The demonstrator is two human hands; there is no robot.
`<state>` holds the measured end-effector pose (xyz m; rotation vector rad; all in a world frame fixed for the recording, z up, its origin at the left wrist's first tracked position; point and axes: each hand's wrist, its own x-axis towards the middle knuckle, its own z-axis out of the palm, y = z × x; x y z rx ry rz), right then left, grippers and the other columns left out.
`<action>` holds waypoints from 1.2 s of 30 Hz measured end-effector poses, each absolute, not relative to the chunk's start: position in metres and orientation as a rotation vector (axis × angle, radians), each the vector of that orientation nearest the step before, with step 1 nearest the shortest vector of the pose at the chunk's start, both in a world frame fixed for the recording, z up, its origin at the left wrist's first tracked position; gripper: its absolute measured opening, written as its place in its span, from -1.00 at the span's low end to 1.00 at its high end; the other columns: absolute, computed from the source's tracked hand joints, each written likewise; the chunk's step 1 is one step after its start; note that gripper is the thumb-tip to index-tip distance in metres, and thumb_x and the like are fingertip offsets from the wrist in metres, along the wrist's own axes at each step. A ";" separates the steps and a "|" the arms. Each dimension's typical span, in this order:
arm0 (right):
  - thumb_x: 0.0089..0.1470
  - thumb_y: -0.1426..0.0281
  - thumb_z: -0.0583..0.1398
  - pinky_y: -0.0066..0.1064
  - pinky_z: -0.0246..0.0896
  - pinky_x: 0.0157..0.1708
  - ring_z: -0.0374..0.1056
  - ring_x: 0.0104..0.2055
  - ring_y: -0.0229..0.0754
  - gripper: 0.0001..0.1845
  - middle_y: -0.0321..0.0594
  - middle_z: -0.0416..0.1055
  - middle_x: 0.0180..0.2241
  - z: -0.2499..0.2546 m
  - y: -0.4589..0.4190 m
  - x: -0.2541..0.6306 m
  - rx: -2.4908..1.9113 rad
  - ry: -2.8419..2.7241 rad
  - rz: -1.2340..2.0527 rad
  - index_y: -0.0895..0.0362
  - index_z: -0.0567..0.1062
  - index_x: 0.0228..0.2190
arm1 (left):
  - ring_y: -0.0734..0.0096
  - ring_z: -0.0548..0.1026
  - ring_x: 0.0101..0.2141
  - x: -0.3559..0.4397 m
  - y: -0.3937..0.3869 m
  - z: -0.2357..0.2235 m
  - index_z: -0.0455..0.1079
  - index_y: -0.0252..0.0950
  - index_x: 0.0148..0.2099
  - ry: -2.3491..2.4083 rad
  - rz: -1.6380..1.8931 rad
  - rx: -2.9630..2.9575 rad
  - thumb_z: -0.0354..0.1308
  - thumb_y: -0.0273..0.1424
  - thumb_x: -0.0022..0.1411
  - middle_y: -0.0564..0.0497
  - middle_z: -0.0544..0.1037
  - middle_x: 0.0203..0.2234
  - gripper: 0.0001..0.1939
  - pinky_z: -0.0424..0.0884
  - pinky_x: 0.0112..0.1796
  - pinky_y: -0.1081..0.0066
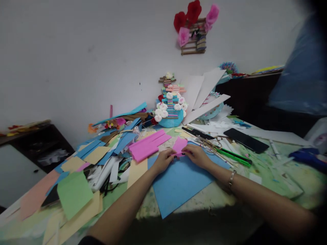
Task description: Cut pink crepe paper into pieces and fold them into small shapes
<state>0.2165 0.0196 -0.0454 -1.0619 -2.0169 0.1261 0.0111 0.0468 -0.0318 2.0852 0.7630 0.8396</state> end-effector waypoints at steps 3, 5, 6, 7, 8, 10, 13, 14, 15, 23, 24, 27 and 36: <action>0.19 0.30 0.11 -0.21 0.34 -0.18 0.36 -0.15 -0.17 -0.70 -0.13 0.36 -0.08 -0.049 0.023 0.218 -1.104 -2.037 0.077 0.16 0.39 -0.08 | 0.43 0.45 -0.37 0.010 0.049 -0.034 0.40 -0.38 -0.19 0.827 0.835 2.097 0.09 -0.36 0.26 -0.01 0.49 -0.33 -0.83 0.41 -0.28 0.33; 0.19 0.30 0.12 -0.19 0.33 -0.16 0.35 -0.12 -0.15 -0.69 -0.12 0.35 -0.05 -0.050 0.025 0.219 -1.136 -2.024 0.041 0.15 0.38 -0.05 | 0.35 0.47 -0.26 0.009 0.053 -0.037 0.36 -0.36 -0.08 0.878 0.839 2.078 0.08 -0.31 0.28 -0.05 0.47 -0.20 -0.75 0.44 -0.23 0.25; 0.19 0.30 0.12 -0.18 0.32 -0.15 0.35 -0.12 -0.15 -0.69 -0.12 0.35 -0.04 -0.051 0.026 0.220 -1.151 -2.016 0.026 0.15 0.38 -0.05 | 0.32 0.47 -0.22 0.009 0.055 -0.038 0.34 -0.35 -0.03 0.899 0.840 2.064 0.08 -0.30 0.29 -0.07 0.45 -0.15 -0.72 0.45 -0.21 0.22; 0.19 0.30 0.12 -0.18 0.32 -0.15 0.35 -0.12 -0.15 -0.69 -0.11 0.34 -0.04 -0.052 0.027 0.220 -1.165 -2.010 0.014 0.15 0.38 -0.05 | 0.30 0.47 -0.19 0.008 0.057 -0.040 0.32 -0.34 0.00 0.916 0.840 2.048 0.08 -0.30 0.29 -0.09 0.44 -0.11 -0.71 0.45 -0.20 0.20; 0.19 0.30 0.12 -0.18 0.32 -0.15 0.35 -0.11 -0.14 -0.69 -0.11 0.34 -0.04 -0.052 0.027 0.221 -1.177 -2.007 0.006 0.15 0.38 -0.05 | 0.28 0.46 -0.17 0.008 0.058 -0.041 0.31 -0.34 0.02 0.929 0.837 2.034 0.08 -0.31 0.29 -0.10 0.43 -0.09 -0.70 0.44 -0.19 0.19; 0.19 0.30 0.12 -0.18 0.32 -0.15 0.35 -0.11 -0.14 -0.69 -0.11 0.34 -0.03 -0.053 0.029 0.221 -1.194 -2.007 0.001 0.14 0.38 -0.05 | 0.28 0.46 -0.16 0.007 0.060 -0.042 0.31 -0.33 0.03 0.952 0.829 2.007 0.08 -0.31 0.29 -0.10 0.42 -0.07 -0.69 0.44 -0.18 0.18; 0.19 0.30 0.12 -0.18 0.32 -0.15 0.35 -0.11 -0.14 -0.69 -0.11 0.34 -0.03 -0.055 0.029 0.220 -1.206 -2.008 0.014 0.14 0.37 -0.05 | 0.27 0.45 -0.15 0.005 0.062 -0.044 0.30 -0.33 0.04 0.985 0.822 1.972 0.08 -0.31 0.29 -0.11 0.41 -0.06 -0.69 0.44 -0.17 0.17; 0.19 0.30 0.12 -0.18 0.32 -0.15 0.35 -0.11 -0.14 -0.68 -0.11 0.34 -0.03 -0.056 0.030 0.220 -1.205 -2.008 0.023 0.15 0.37 -0.05 | 0.27 0.45 -0.15 0.004 0.063 -0.044 0.30 -0.32 0.04 0.997 0.822 1.961 0.08 -0.31 0.29 -0.11 0.41 -0.06 -0.69 0.44 -0.16 0.17; 0.19 0.30 0.12 -0.18 0.32 -0.15 0.35 -0.11 -0.14 -0.68 -0.11 0.34 -0.03 -0.056 0.030 0.221 -1.203 -2.005 0.031 0.15 0.37 -0.05 | 0.26 0.45 -0.14 0.003 0.063 -0.044 0.30 -0.32 0.04 1.008 0.822 1.950 0.08 -0.31 0.29 -0.11 0.41 -0.05 -0.69 0.43 -0.16 0.17; 0.18 0.30 0.12 -0.17 0.32 -0.15 0.35 -0.11 -0.14 -0.67 -0.11 0.34 -0.04 -0.057 0.034 0.226 -1.184 -1.947 0.088 0.15 0.37 -0.04 | 0.25 0.45 -0.14 -0.013 0.070 -0.040 0.30 -0.33 0.05 0.967 0.806 1.835 0.09 -0.31 0.28 -0.11 0.40 -0.05 -0.67 0.44 -0.17 0.17; 0.18 0.30 0.12 -0.18 0.32 -0.15 0.35 -0.11 -0.14 -0.68 -0.11 0.34 -0.04 -0.057 0.034 0.226 -1.183 -1.936 0.093 0.15 0.37 -0.04 | 0.25 0.45 -0.14 -0.014 0.070 -0.040 0.30 -0.33 0.05 0.941 0.789 1.823 0.09 -0.31 0.28 -0.11 0.41 -0.05 -0.67 0.44 -0.17 0.17; 0.19 0.30 0.12 -0.18 0.32 -0.15 0.35 -0.11 -0.14 -0.68 -0.11 0.34 -0.03 -0.056 0.034 0.227 -1.173 -1.910 0.115 0.15 0.37 -0.05 | 0.25 0.45 -0.14 -0.018 0.070 -0.038 0.30 -0.34 0.04 0.875 0.724 1.799 0.09 -0.32 0.28 -0.11 0.41 -0.05 -0.67 0.44 -0.17 0.17; 0.18 0.30 0.13 -0.18 0.33 -0.16 0.35 -0.12 -0.14 -0.67 -0.12 0.35 -0.05 -0.059 0.035 0.233 -1.150 -1.849 0.283 0.17 0.37 -0.04 | 0.25 0.45 -0.14 -0.022 0.072 -0.036 0.30 -0.34 0.04 0.871 0.613 1.764 0.10 -0.32 0.28 -0.12 0.41 -0.06 -0.67 0.44 -0.17 0.17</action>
